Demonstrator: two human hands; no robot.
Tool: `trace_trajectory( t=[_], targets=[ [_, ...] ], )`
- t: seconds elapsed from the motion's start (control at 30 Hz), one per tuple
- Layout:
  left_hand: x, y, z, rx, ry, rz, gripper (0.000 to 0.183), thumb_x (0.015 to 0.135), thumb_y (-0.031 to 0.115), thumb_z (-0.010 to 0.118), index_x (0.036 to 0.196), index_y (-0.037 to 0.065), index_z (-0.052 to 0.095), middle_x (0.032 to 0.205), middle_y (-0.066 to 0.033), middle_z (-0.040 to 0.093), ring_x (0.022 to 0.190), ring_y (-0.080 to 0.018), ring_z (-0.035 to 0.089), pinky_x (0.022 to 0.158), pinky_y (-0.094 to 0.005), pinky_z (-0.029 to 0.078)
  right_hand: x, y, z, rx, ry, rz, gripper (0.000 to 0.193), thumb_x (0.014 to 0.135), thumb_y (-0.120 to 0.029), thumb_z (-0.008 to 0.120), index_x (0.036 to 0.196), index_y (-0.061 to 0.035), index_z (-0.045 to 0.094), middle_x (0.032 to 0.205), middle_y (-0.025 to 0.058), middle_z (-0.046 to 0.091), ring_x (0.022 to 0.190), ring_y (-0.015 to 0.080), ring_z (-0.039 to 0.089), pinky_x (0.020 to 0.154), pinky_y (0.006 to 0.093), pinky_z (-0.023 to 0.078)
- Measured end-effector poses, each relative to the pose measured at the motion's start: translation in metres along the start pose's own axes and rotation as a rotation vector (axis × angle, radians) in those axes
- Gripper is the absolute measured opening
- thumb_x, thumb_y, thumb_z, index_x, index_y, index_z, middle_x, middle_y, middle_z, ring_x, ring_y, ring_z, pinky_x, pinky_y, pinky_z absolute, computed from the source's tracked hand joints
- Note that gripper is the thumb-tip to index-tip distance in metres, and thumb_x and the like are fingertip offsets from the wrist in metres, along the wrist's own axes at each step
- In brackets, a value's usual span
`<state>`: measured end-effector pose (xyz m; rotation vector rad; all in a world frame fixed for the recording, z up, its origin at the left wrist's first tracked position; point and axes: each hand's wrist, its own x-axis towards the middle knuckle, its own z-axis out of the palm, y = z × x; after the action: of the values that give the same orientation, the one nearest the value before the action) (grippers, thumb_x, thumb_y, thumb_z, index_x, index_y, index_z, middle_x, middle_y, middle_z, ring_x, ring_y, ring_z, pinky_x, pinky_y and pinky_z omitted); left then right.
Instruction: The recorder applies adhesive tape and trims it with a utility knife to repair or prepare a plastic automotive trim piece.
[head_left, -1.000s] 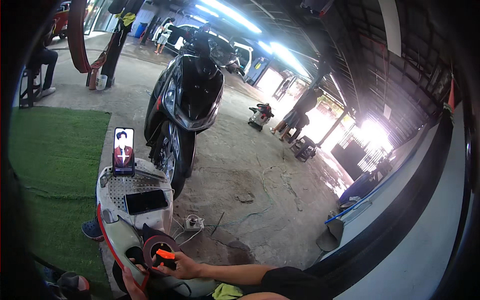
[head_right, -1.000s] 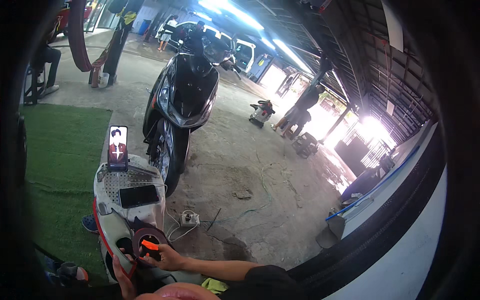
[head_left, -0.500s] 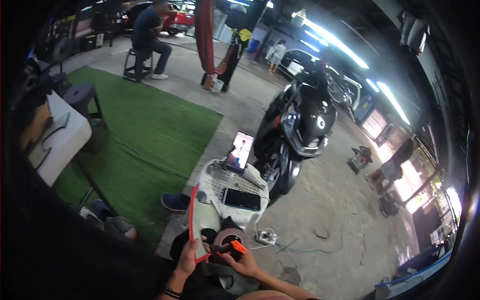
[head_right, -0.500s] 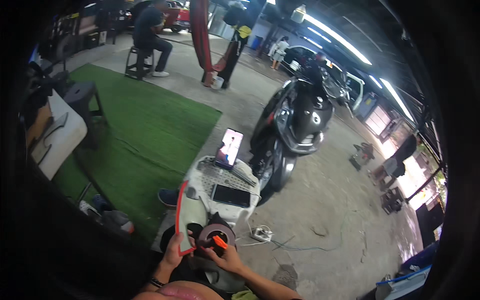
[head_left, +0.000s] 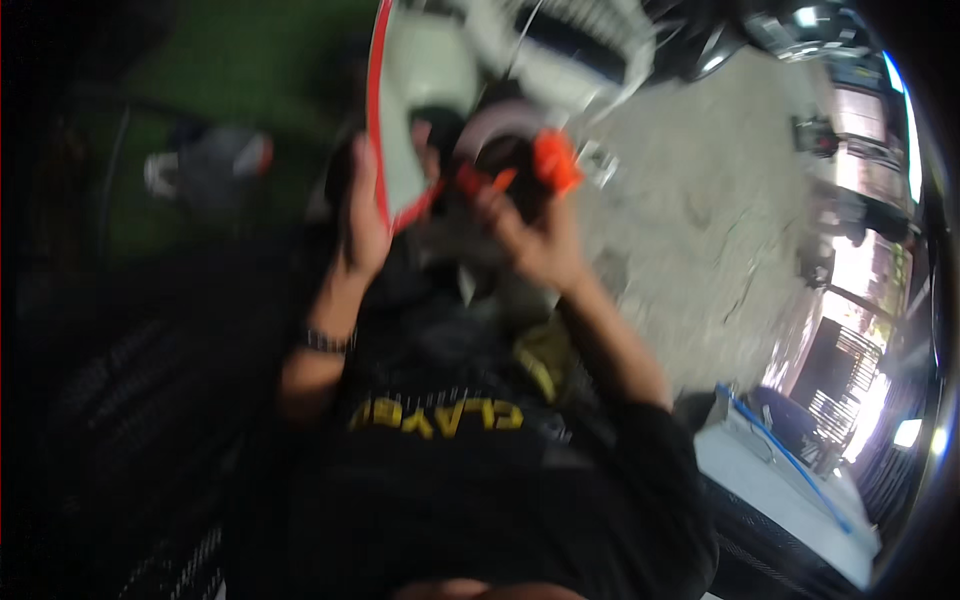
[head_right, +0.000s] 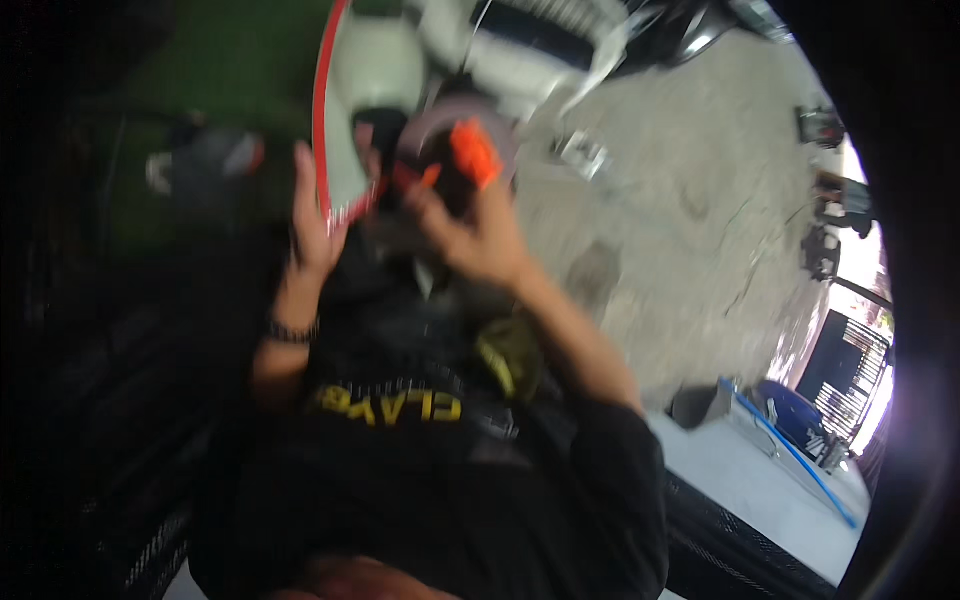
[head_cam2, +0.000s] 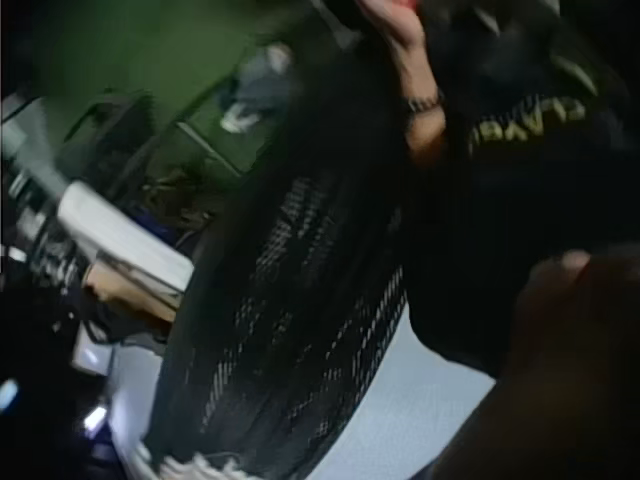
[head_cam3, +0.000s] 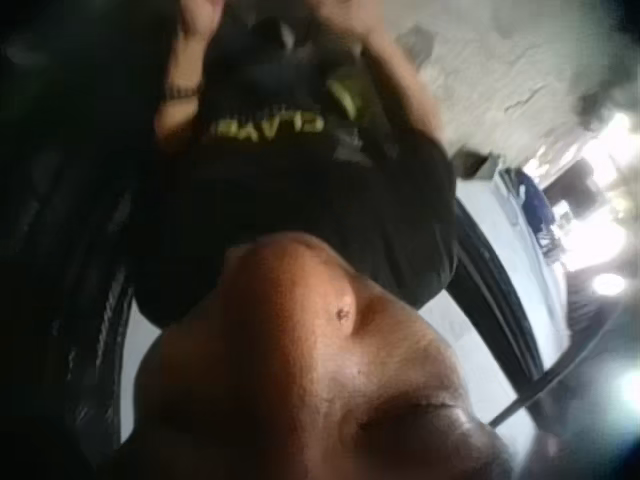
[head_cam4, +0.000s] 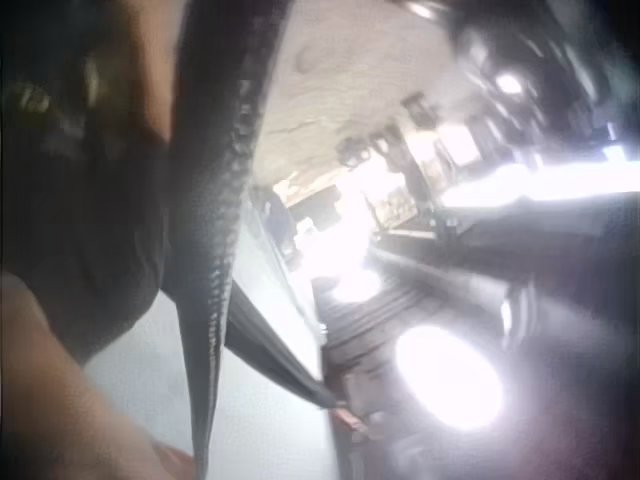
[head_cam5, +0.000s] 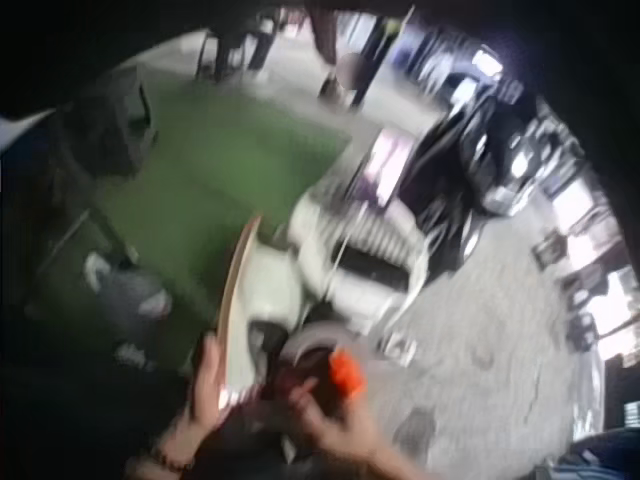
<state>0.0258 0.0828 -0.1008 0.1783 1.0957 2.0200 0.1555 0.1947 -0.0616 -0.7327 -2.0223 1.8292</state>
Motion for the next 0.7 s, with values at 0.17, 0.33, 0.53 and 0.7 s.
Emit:
trace_trajectory(
  t=[0.17, 0.33, 0.53, 0.7],
  targets=[
    [0.000, -0.006, -0.007, 0.137, -0.072, -0.036, 0.060, 0.094, 0.049, 0.023, 0.115, -0.002, 0.044, 0.082, -0.0090, 0.055, 0.064, -0.0113, 0.052, 0.048, -0.0224, 0.041, 0.012, 0.023, -0.004, 0.082, -0.072, -0.011, 0.021, 0.083, -0.006, 0.061, 0.102, 0.0023, 0.057, 0.091, 0.0058, 0.057, 0.083, 0.0135, 0.055, 0.074, 0.0266, 0.045],
    [-0.006, -0.005, -0.013, 0.084, -0.078, -0.047, 0.052, 0.094, 0.044, 0.025, 0.111, 0.001, 0.048, 0.086, -0.0078, 0.058, 0.067, -0.0102, 0.054, 0.056, -0.0220, 0.043, 0.012, 0.023, -0.003, -0.008, -0.111, -0.086, 0.016, 0.084, -0.010, 0.062, 0.096, 0.0007, 0.060, 0.086, 0.0042, 0.058, 0.078, 0.0138, 0.055, 0.069, 0.0264, 0.045],
    [0.000, 0.007, 0.002, 0.065, 0.034, -0.010, 0.054, 0.091, 0.045, 0.027, 0.109, -0.002, 0.048, 0.083, -0.0138, 0.054, 0.065, -0.0139, 0.052, 0.050, -0.0224, 0.041, 0.022, 0.013, -0.003, -0.027, -0.110, -0.080, 0.018, 0.084, -0.015, 0.063, 0.093, 0.0004, 0.059, 0.080, 0.0027, 0.059, 0.073, 0.0119, 0.055, 0.066, 0.0249, 0.045],
    [0.008, 0.014, -0.005, 0.063, -0.075, -0.039, 0.054, 0.092, 0.044, 0.025, 0.107, -0.003, 0.048, 0.083, -0.0156, 0.053, 0.068, -0.0155, 0.052, 0.050, -0.0238, 0.042, 0.035, 0.005, -0.012, 0.051, -0.225, 0.037, 0.020, 0.085, -0.019, 0.064, 0.093, -0.0011, 0.060, 0.077, 0.0005, 0.059, 0.070, 0.0083, 0.055, 0.062, 0.0232, 0.044]
  ],
)
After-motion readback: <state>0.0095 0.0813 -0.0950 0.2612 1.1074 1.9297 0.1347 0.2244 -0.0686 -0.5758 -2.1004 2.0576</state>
